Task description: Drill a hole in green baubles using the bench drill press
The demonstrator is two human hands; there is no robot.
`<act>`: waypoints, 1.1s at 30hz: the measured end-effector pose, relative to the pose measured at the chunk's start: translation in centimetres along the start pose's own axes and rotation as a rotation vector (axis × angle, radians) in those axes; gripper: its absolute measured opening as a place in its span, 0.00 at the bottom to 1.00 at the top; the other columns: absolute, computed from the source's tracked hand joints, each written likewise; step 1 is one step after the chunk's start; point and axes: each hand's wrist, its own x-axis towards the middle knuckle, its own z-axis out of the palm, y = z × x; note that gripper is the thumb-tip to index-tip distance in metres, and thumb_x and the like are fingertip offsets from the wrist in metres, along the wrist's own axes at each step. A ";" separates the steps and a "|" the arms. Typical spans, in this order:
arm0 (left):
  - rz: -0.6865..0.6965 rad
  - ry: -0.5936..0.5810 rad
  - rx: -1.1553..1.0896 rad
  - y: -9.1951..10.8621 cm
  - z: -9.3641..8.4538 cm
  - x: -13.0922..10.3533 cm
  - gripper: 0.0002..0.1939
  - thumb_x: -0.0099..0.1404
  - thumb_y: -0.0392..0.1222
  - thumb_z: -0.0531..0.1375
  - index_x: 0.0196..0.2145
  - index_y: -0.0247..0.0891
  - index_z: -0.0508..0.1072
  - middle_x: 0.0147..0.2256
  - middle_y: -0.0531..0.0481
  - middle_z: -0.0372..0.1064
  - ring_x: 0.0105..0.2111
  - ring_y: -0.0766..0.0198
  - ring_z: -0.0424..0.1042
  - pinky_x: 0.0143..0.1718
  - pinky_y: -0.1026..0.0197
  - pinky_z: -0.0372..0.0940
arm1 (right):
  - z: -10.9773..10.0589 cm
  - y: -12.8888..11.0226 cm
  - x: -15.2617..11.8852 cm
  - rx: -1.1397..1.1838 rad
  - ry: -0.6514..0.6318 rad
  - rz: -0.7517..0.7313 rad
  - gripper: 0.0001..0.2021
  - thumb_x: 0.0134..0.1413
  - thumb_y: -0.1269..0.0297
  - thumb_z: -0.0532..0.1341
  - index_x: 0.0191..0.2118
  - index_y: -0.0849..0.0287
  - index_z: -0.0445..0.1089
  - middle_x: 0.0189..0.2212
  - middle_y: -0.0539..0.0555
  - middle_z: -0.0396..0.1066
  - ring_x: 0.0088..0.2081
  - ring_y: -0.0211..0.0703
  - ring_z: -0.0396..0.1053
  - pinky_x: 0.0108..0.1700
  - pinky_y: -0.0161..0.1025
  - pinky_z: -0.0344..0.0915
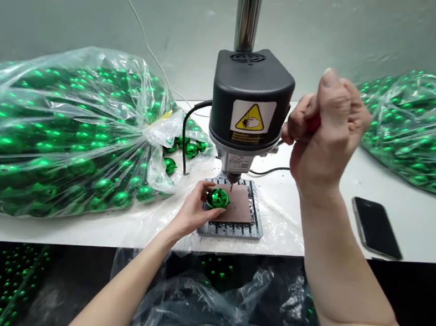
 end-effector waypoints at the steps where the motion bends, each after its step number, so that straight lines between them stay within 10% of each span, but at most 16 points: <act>1: 0.005 -0.005 0.019 0.0 0.2 0.3 0.27 0.55 0.44 0.72 0.52 0.39 0.71 0.42 0.47 0.74 0.39 0.59 0.71 0.43 0.56 0.67 | 0.0 0.0 0.0 0.006 0.000 -0.001 0.28 0.48 0.43 0.72 0.20 0.54 0.56 0.13 0.42 0.49 0.15 0.30 0.48 0.13 0.37 0.44; 10: 0.112 -0.116 0.145 -0.3 1.0 2.5 0.27 0.57 0.45 0.72 0.54 0.42 0.76 0.44 0.47 0.67 0.45 0.55 0.71 0.46 0.54 0.67 | -0.1 0.0 0.1 -0.053 -0.014 0.018 0.27 0.53 0.46 0.70 0.20 0.54 0.54 0.14 0.42 0.50 0.15 0.30 0.49 0.14 0.37 0.45; 24: 0.088 0.016 0.080 -1.2 3.4 1.3 0.30 0.55 0.42 0.74 0.55 0.41 0.76 0.48 0.44 0.71 0.56 0.47 0.65 0.60 0.45 0.62 | -0.2 0.1 -0.1 -0.161 -0.012 -0.001 0.33 0.50 0.29 0.62 0.21 0.54 0.49 0.14 0.44 0.47 0.16 0.32 0.46 0.16 0.39 0.46; 33: 0.023 0.059 -0.017 -2.2 4.5 1.2 0.32 0.53 0.42 0.75 0.56 0.42 0.75 0.56 0.41 0.64 0.61 0.47 0.64 0.65 0.46 0.61 | -0.2 -0.2 -1.1 -0.088 -0.011 -0.063 0.27 0.58 0.52 0.67 0.19 0.54 0.51 0.13 0.43 0.47 0.15 0.31 0.46 0.15 0.38 0.45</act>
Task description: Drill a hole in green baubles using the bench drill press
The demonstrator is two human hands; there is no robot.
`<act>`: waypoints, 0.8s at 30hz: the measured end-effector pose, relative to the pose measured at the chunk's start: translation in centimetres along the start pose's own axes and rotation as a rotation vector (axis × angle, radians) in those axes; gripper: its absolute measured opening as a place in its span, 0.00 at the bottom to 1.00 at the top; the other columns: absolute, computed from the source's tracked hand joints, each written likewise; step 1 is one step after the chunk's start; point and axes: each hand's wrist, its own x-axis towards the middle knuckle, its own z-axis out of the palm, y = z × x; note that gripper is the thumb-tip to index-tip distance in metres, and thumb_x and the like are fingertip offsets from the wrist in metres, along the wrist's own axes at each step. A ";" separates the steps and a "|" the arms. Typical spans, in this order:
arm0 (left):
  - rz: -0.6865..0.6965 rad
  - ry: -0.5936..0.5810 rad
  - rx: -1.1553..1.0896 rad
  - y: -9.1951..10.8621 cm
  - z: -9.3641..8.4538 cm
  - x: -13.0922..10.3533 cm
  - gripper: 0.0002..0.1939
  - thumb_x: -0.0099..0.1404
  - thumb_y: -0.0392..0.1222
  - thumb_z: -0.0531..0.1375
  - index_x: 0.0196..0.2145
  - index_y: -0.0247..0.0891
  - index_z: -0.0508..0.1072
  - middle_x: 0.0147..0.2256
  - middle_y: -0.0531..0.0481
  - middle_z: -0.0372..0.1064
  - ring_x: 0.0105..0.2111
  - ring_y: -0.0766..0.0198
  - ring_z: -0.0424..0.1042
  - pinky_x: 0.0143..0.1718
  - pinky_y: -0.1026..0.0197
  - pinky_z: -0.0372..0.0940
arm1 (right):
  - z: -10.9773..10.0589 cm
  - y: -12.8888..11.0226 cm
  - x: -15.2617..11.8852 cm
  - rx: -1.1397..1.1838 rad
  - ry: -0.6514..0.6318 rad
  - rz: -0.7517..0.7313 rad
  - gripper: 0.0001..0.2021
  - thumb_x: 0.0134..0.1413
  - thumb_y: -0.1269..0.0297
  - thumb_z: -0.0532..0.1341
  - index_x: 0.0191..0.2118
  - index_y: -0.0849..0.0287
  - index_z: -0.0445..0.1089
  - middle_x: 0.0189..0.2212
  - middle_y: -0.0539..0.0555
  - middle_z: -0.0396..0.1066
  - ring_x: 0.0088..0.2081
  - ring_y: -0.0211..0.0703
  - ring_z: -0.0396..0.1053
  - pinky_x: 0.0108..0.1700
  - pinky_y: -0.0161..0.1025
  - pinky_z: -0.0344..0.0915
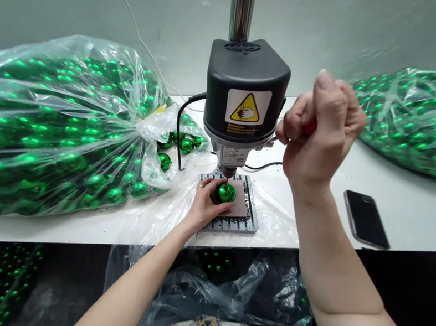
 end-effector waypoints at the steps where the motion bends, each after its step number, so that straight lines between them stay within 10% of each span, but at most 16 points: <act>1: 0.003 0.000 -0.002 0.0 0.0 0.0 0.32 0.53 0.42 0.75 0.56 0.42 0.75 0.56 0.41 0.64 0.61 0.47 0.64 0.65 0.46 0.61 | -0.1 -0.1 -0.5 0.010 0.012 -0.019 0.26 0.59 0.56 0.66 0.18 0.55 0.52 0.13 0.43 0.47 0.14 0.31 0.46 0.15 0.38 0.45; 24: 0.035 0.008 0.006 -0.3 0.2 -0.1 0.32 0.54 0.42 0.75 0.56 0.41 0.75 0.56 0.39 0.65 0.63 0.45 0.61 0.65 0.43 0.59 | -3.7 2.5 -5.7 -0.004 -0.161 -0.444 0.25 0.61 0.70 0.59 0.19 0.60 0.44 0.13 0.44 0.44 0.15 0.29 0.45 0.20 0.36 0.49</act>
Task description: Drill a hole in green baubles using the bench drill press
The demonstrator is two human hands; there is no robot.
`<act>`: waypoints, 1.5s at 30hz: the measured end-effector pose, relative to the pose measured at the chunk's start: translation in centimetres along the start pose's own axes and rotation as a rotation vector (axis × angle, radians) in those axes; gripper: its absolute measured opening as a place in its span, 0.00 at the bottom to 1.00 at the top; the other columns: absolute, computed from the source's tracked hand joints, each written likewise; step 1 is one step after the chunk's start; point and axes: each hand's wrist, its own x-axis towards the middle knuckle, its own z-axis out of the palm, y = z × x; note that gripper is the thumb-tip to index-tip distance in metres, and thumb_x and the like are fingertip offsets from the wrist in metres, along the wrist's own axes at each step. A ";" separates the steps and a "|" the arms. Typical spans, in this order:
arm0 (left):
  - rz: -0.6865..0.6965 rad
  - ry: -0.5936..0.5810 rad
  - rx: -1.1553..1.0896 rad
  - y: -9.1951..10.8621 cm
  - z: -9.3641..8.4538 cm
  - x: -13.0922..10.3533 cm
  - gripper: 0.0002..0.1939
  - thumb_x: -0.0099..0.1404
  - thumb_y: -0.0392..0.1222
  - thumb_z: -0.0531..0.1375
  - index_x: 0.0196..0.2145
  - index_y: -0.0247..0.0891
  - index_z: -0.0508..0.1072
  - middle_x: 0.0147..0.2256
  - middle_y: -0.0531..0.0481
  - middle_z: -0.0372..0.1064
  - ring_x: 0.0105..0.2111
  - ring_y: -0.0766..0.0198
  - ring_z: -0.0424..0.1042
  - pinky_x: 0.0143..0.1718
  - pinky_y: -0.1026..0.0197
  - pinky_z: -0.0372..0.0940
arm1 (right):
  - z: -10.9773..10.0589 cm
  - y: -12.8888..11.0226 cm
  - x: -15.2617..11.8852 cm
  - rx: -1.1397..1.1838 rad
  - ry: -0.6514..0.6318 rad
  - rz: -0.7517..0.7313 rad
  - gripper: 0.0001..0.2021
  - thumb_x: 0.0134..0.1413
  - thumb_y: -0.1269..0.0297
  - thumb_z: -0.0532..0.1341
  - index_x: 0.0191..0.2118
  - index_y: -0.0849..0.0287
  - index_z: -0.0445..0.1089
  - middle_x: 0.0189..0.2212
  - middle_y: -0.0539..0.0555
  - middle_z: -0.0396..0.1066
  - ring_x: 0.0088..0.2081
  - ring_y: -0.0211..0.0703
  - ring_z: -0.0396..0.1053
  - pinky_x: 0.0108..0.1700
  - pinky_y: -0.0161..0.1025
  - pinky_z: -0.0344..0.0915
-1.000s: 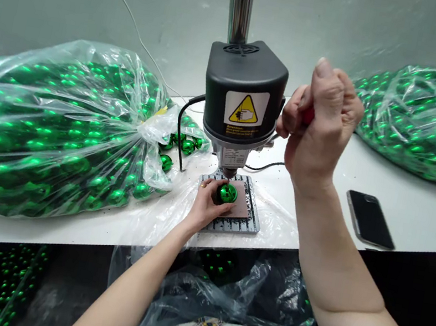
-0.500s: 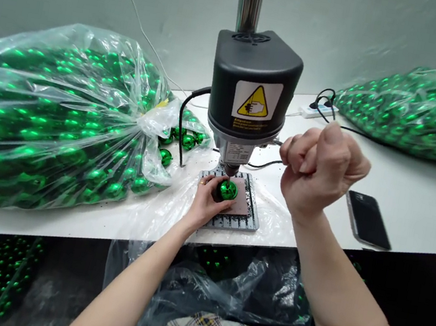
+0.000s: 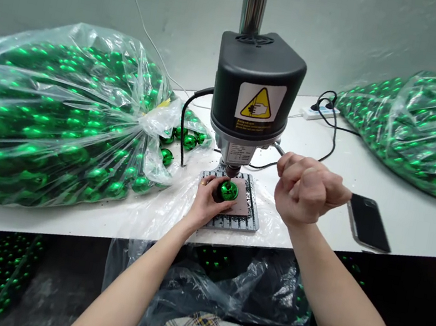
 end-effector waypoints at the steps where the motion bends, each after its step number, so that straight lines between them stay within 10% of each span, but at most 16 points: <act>1: 0.001 0.002 -0.004 -0.1 0.0 0.0 0.32 0.54 0.43 0.75 0.56 0.42 0.75 0.56 0.39 0.65 0.63 0.45 0.61 0.65 0.43 0.60 | -0.2 0.2 -0.2 -0.002 -0.004 -0.014 0.24 0.61 0.71 0.59 0.19 0.60 0.44 0.13 0.44 0.44 0.15 0.28 0.45 0.20 0.36 0.50; 9: -0.009 0.013 -0.038 -0.3 0.1 0.0 0.32 0.53 0.42 0.75 0.55 0.42 0.76 0.55 0.40 0.65 0.61 0.45 0.62 0.65 0.43 0.59 | 0.3 0.1 -0.8 0.002 0.045 -0.045 0.26 0.60 0.74 0.59 0.18 0.60 0.42 0.12 0.43 0.44 0.14 0.27 0.45 0.20 0.35 0.51; 17: 0.014 0.140 0.112 2.7 -1.2 -2.8 0.26 0.55 0.38 0.73 0.51 0.41 0.75 0.48 0.43 0.73 0.52 0.49 0.70 0.55 0.47 0.66 | 3.3 0.1 7.6 0.035 0.234 0.518 0.21 0.60 0.66 0.62 0.18 0.56 0.57 0.12 0.42 0.50 0.14 0.30 0.50 0.15 0.34 0.49; 23: 0.047 -0.169 0.267 4.4 -6.0 -7.7 0.33 0.55 0.51 0.75 0.55 0.42 0.71 0.49 0.43 0.75 0.50 0.48 0.73 0.50 0.50 0.69 | 3.0 1.0 7.5 0.081 0.247 0.536 0.20 0.59 0.64 0.63 0.18 0.57 0.58 0.12 0.42 0.50 0.14 0.29 0.51 0.13 0.32 0.46; 27: 0.010 0.110 0.525 2.8 -10.7 -1.4 0.14 0.75 0.39 0.52 0.54 0.37 0.71 0.52 0.39 0.74 0.53 0.51 0.72 0.57 0.49 0.66 | 3.2 0.7 7.4 0.070 0.285 0.527 0.20 0.58 0.64 0.62 0.18 0.56 0.57 0.12 0.42 0.49 0.14 0.28 0.51 0.13 0.32 0.45; 32: -0.283 -0.102 1.018 0.6 -14.3 8.3 0.19 0.64 0.29 0.58 0.52 0.34 0.75 0.53 0.31 0.72 0.57 0.40 0.67 0.56 0.45 0.64 | 3.2 0.6 7.6 0.047 0.255 0.511 0.19 0.56 0.64 0.62 0.17 0.55 0.57 0.11 0.42 0.49 0.14 0.29 0.52 0.13 0.34 0.45; 36: -0.314 -0.122 1.023 0.0 -15.2 10.0 0.19 0.58 0.30 0.63 0.48 0.38 0.77 0.48 0.36 0.75 0.54 0.41 0.71 0.53 0.48 0.65 | 3.1 0.7 7.5 0.036 0.242 0.508 0.19 0.55 0.61 0.64 0.18 0.55 0.58 0.12 0.42 0.50 0.14 0.29 0.51 0.12 0.35 0.44; 42: -0.195 0.365 0.356 1.9 -15.6 4.6 0.34 0.54 0.49 0.73 0.54 0.38 0.68 0.42 0.44 0.74 0.43 0.52 0.76 0.47 0.52 0.71 | 3.2 0.6 7.5 0.055 0.217 0.469 0.22 0.56 0.58 0.66 0.19 0.55 0.56 0.14 0.41 0.47 0.14 0.29 0.50 0.13 0.34 0.45; 45: -0.202 0.235 -0.184 4.0 -13.9 0.3 0.35 0.53 0.56 0.73 0.53 0.38 0.71 0.43 0.44 0.74 0.41 0.56 0.76 0.43 0.53 0.73 | 3.2 0.7 7.5 0.064 0.214 0.467 0.23 0.57 0.58 0.66 0.19 0.55 0.55 0.14 0.41 0.47 0.14 0.29 0.48 0.14 0.34 0.44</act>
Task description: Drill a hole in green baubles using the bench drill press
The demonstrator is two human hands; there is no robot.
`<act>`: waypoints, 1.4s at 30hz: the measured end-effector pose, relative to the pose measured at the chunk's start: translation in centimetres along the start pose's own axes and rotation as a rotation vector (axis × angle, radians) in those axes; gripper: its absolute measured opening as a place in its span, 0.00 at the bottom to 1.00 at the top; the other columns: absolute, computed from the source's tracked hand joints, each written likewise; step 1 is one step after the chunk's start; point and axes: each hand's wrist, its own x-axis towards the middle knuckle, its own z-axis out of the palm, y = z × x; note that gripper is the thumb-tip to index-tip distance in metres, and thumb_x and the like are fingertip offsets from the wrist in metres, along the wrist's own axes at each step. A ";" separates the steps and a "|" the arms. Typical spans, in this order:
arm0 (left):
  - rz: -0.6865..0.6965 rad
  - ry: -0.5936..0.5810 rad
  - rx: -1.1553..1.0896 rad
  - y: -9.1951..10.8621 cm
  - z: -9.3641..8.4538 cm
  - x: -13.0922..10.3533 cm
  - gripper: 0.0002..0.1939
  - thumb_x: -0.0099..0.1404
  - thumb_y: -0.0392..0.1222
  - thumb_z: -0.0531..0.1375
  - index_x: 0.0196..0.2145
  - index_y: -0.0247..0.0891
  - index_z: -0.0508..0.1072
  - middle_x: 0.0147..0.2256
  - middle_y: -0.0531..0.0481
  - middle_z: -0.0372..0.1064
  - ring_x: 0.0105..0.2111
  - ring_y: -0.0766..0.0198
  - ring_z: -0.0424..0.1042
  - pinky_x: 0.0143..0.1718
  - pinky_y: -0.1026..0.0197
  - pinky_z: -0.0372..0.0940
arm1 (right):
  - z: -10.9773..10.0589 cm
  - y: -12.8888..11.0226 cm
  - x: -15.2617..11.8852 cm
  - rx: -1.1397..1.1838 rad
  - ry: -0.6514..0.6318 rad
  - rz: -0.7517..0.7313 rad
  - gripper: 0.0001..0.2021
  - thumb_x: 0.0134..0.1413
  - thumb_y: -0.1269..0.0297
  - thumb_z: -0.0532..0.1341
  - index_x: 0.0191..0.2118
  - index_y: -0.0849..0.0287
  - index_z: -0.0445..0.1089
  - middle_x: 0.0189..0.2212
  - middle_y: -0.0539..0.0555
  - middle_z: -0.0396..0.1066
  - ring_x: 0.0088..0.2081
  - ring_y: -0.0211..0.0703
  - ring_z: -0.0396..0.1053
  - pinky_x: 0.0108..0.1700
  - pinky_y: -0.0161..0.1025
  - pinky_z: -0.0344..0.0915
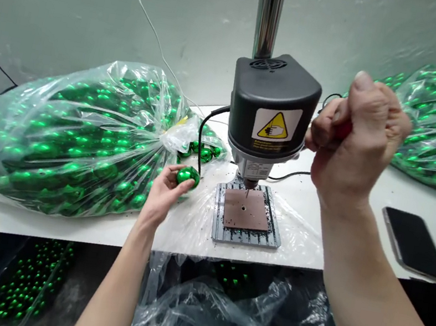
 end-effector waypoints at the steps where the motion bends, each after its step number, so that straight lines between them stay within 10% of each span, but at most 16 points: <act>1: -0.050 -0.101 -0.112 0.2 0.7 -1.4 0.35 0.56 0.57 0.72 0.55 0.39 0.71 0.46 0.43 0.75 0.42 0.56 0.77 0.43 0.53 0.74 | 0.0 0.0 0.0 0.003 -0.003 0.003 0.23 0.57 0.58 0.66 0.20 0.55 0.54 0.14 0.41 0.47 0.14 0.29 0.48 0.14 0.34 0.44; 5: -0.115 -0.322 -0.241 -0.2 4.1 -4.3 0.33 0.62 0.54 0.69 0.62 0.42 0.70 0.53 0.42 0.74 0.47 0.55 0.77 0.47 0.52 0.74 | 0.0 0.2 0.2 -0.002 0.010 0.022 0.26 0.55 0.51 0.69 0.20 0.54 0.54 0.13 0.41 0.47 0.14 0.29 0.48 0.14 0.35 0.44; 14: 0.093 -0.297 0.068 -4.7 8.2 -1.4 0.29 0.56 0.44 0.72 0.54 0.38 0.73 0.49 0.43 0.73 0.42 0.59 0.73 0.44 0.56 0.70 | -0.1 0.1 0.2 -0.063 -0.013 0.047 0.32 0.48 0.33 0.67 0.20 0.53 0.53 0.14 0.43 0.50 0.15 0.30 0.47 0.15 0.38 0.43; 25: 0.358 -0.319 0.300 -4.4 10.4 -1.3 0.25 0.56 0.36 0.69 0.52 0.41 0.73 0.50 0.44 0.68 0.52 0.51 0.70 0.57 0.47 0.65 | -0.2 0.2 0.2 -0.113 -0.022 0.050 0.32 0.52 0.32 0.63 0.21 0.54 0.51 0.14 0.43 0.50 0.15 0.29 0.47 0.15 0.35 0.45; 42: 0.249 -0.281 0.153 -7.0 9.8 -1.7 0.31 0.66 0.48 0.63 0.65 0.41 0.65 0.60 0.39 0.67 0.63 0.47 0.65 0.67 0.44 0.57 | -0.4 0.3 0.3 -0.084 -0.038 0.039 0.29 0.57 0.40 0.65 0.21 0.54 0.53 0.14 0.43 0.52 0.15 0.29 0.48 0.15 0.35 0.45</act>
